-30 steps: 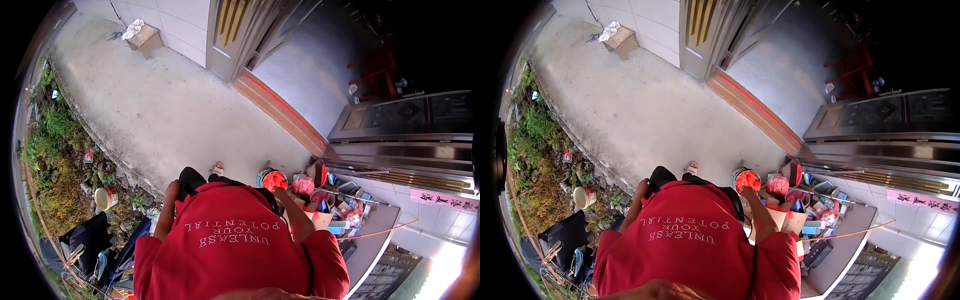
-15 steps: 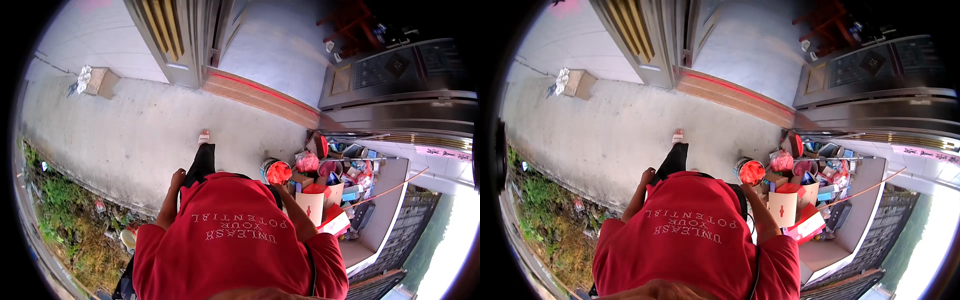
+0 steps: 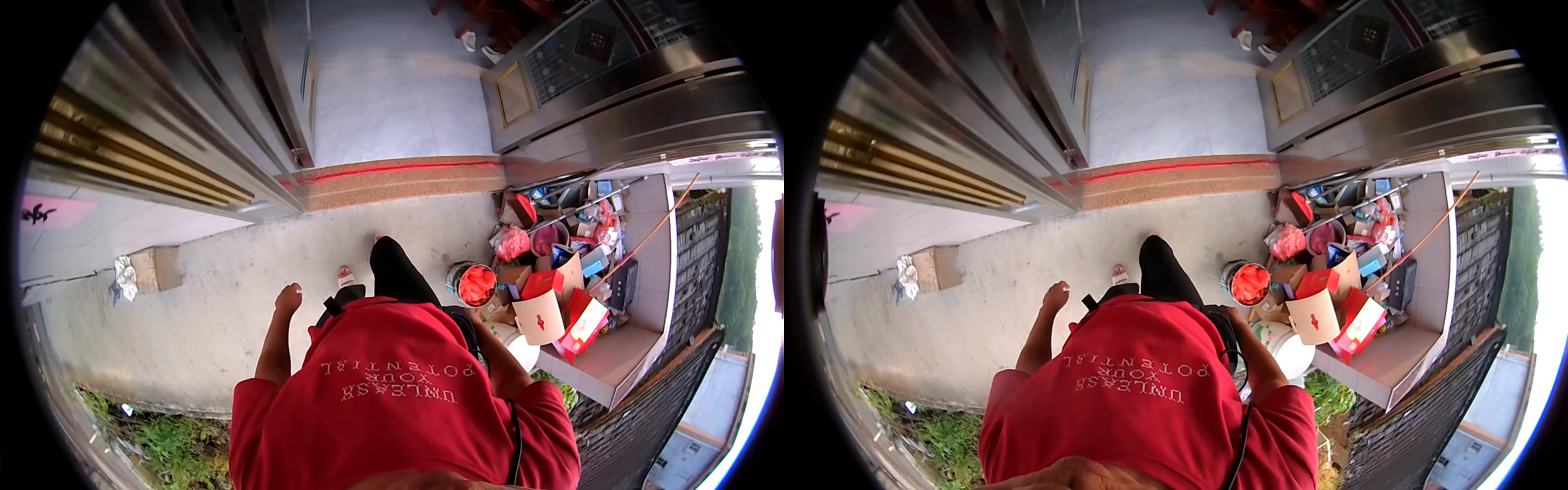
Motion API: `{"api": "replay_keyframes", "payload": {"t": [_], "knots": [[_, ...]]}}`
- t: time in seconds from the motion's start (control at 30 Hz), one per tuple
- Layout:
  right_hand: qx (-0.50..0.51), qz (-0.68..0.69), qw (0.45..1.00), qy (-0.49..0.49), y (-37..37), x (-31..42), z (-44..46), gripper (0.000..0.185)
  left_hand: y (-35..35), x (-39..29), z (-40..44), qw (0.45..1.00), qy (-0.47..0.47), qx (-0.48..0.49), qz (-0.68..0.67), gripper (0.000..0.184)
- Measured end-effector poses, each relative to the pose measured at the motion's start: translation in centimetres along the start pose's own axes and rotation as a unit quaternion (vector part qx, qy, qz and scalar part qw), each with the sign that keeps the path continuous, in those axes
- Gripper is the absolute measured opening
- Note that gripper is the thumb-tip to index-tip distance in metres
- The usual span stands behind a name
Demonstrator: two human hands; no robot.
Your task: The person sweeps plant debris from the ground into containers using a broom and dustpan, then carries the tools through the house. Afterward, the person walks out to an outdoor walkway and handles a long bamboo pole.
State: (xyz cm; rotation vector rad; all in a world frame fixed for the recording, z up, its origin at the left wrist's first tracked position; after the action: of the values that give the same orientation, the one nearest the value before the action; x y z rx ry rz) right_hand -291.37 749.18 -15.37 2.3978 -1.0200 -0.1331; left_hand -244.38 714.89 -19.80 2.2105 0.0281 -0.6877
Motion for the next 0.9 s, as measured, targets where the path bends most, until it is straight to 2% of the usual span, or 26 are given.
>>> {"api": "replay_keyframes", "payload": {"t": [0.1, 0.17, 0.3, 0.37, 0.4, 0.43, 0.53, 0.6, 0.63, 0.7, 0.77, 0.83, 0.87, 0.9], "knots": [[0.002, 0.009, 1.0, -0.006, 2.6, 1.9, 2.4, 0.028, -0.8, -1.4, 3.7, 0.998, -0.041, 0.055, 0.005, 0.023], [0.005, 0.015, 1.0, -0.006, 4.7, 3.2, 4.5, 0.028, -1.1, -3.4, 5.7, 0.996, -0.072, 0.059, -0.007, 0.02], [0.016, 0.011, 1.0, 0.01, 10.9, 5.3, 10.6, 0.028, -3.2, -6.3, 10.4, 0.978, -0.104, 0.14, -0.111, 0.023], [0.019, -0.003, 1.0, 0.025, 15.1, 6.2, 14.7, 0.027, -5.1, -6.4, 14.0, 0.955, -0.261, 0.097, -0.104, 0.022], [0.025, -0.007, 0.999, 0.029, 17.8, 7.2, 16.6, 0.027, -3.7, -6.1, 15.9, 0.966, -0.223, 0.021, -0.13, 0.022], [0.034, -0.007, 0.999, 0.029, 21.3, 8.8, 17.7, 0.027, -0.2, -7.4, 16.6, 0.992, -0.067, 0.044, -0.097, 0.023], [0.052, 0.026, 0.997, 0.05, 29.1, 12.5, 21.4, 0.023, 5.5, -10.6, 21.8, 0.989, -0.115, 0.084, -0.047, 0.025], [0.014, 0.007, 0.994, 0.104, 33.9, 14.1, 23.2, 0.023, 9.5, -13.1, 24.9, 0.984, -0.144, 0.1, -0.033, 0.026], [-0.006, 0.018, 0.996, 0.084, 36.5, 14.4, 23.5, 0.024, 13.1, -16.8, 26.7, 0.986, -0.085, 0.139, -0.046, 0.023], [-0.041, 0.03, 0.998, 0.045, 41.4, 15.1, 24.1, 0.026, 18.7, -24.3, 31.3, 0.991, -0.114, 0.06, 0.028, 0.02], [-0.024, 0.001, 0.998, 0.05, 46.7, 16.9, 23.2, 0.032, 22.4, -29.5, 34.5, 0.988, -0.143, -0.029, -0.046, 0.02], [-0.04, -0.03, 0.997, 0.063, 48.2, 16.7, 26.0, 0.035, 24.8, -34.2, 37.0, 0.97, -0.18, -0.063, -0.149, 0.02], [-0.034, -0.026, 0.997, 0.064, 49.4, 17.0, 26.4, 0.036, 26.2, -37.0, 37.8, 0.975, -0.164, -0.023, -0.151, 0.019], [-0.027, -0.02, 0.997, 0.066, 50.6, 17.5, 26.7, 0.037, 26.6, -38.0, 39.0, 0.974, -0.179, -0.022, -0.136, 0.019]]}}
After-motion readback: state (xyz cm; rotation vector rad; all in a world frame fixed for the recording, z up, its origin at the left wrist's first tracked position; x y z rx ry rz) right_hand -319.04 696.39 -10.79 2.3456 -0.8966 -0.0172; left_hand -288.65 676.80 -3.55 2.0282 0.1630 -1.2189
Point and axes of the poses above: each hand's wrist, its own z-axis towards the middle knuckle, its own y-axis out of the back of the hand, x = y × z, the point moved 7 cm from there along z, towards the middle knuckle, and after that the axes turned 6 degrees about -y, right-handed, at the moved point
